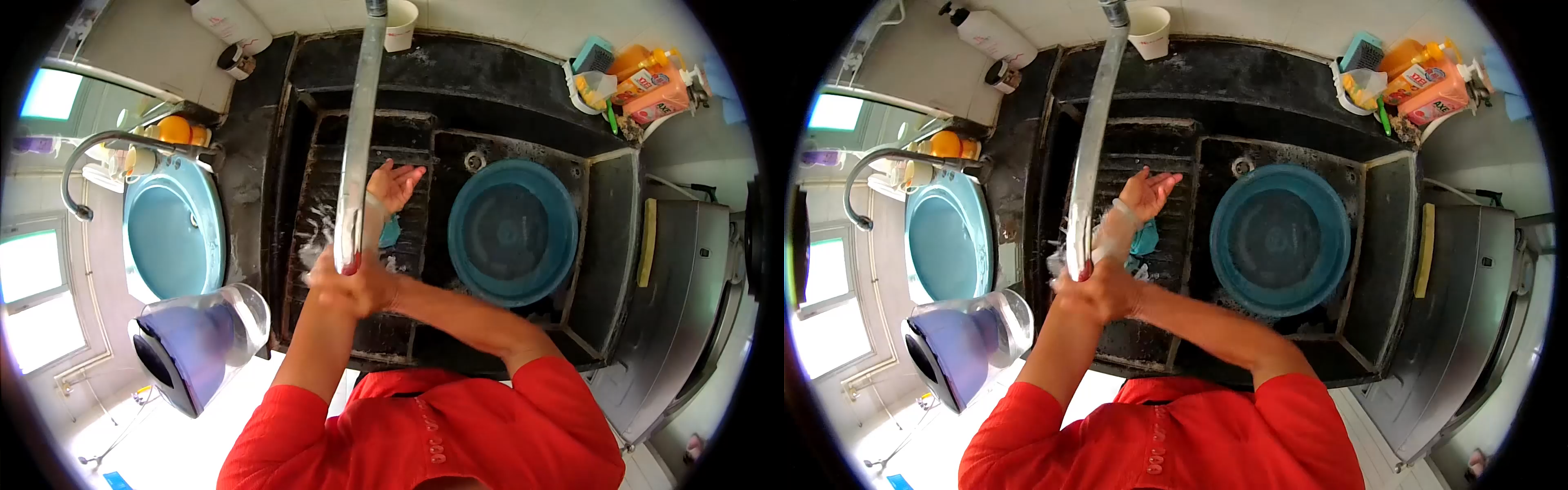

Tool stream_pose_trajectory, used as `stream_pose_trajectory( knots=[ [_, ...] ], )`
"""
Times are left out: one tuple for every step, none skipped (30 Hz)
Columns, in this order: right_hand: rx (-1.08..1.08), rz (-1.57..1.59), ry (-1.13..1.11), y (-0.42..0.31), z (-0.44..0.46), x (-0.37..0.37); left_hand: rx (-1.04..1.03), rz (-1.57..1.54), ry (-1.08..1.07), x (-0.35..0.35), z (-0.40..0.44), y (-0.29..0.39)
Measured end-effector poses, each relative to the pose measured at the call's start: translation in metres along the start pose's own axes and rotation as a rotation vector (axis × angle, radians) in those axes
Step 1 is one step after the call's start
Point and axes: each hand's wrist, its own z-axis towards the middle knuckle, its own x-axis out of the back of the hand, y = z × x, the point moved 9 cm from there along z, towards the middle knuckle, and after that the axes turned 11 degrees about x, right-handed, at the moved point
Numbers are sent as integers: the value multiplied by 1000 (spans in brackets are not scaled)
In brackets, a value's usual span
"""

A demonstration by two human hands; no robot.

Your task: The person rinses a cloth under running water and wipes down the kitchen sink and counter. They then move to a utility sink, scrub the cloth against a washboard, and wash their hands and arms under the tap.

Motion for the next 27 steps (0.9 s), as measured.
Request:
stream_pose_trajectory(
  knots=[
    [14, -54, -80, 1, -3, -3, 32, 51, 39, -2, 7, -3],
    [32, -106, -159, 1, -5, -5, 1, 165, 136, -5, -1, -5],
    [-39, -146, -279, 36, -10, 2, -85, 343, 245, -13, -7, -1],
    [-104, -183, -402, 75, -16, 8, -183, 517, 354, -19, -15, 1],
    [-186, -204, -526, 99, -30, 1, -265, 678, 477, -16, -26, 1],
    [-309, -149, -576, 114, -43, -8, -349, 883, 550, -22, -33, 17],
    [-431, -100, -628, 129, -54, -17, -469, 1059, 614, -28, -47, 32],
    [-552, -44, -680, 140, -64, -31, -592, 1219, 655, -32, -61, 38],
    [-659, 12, -731, 154, -70, -49, -721, 1378, 689, -39, -78, 42],
    [-762, 72, -783, 164, -78, -67, -834, 1540, 683, -47, -93, 36],
    [-782, 37, -863, 159, -86, -70, -924, 1720, 635, -54, -101, 23],
    [-750, -16, -943, 141, -88, -67, -997, 1912, 552, -59, -101, 5],
    [-703, -42, -1006, 121, -86, -68, -1047, 2105, 440, -62, -93, -16],
    [-643, -25, -1044, 99, -79, -68, -1100, 2274, 326, -62, -79, -35],
    [-560, 87, -1039, 75, -64, -70, -1156, 2405, 223, -61, -63, -49],
    [-481, 203, -1035, 51, -49, -72, -1195, 2487, 170, -58, -44, -56],
    [-425, 310, -1199, 2, 6, -63, -1186, 2506, 201, -57, -26, -51],
    [-288, 278, -1243, -19, 19, -66, -1171, 2481, 246, -60, -16, -46],
    [-158, 246, -1279, -41, 17, -70, -1000, 2275, 424, -57, -13, -30],
    [-161, 291, -996, -51, 23, -63, -871, 2037, 587, -50, -14, -15],
    [-152, 320, -715, -53, 22, -47, -729, 1804, 727, -39, -12, 1],
    [-139, 347, -439, -51, 18, -26, -903, 1613, 701, -19, 8, 15],
    [-55, 247, -340, -58, 8, -16, -817, 1746, 713, -18, 17, 16],
    [30, 141, -237, -64, -1, -5, -729, 1881, 718, -21, 22, 18],
    [117, 36, -137, -67, -12, 7, -638, 2010, 721, -25, 28, 22],
    [182, -151, -256, -63, -27, 1, -534, 2137, 714, -30, 29, 19],
    [206, -136, -225, -61, -19, 1, -435, 2268, 698, -38, 32, 18]
  ],
)
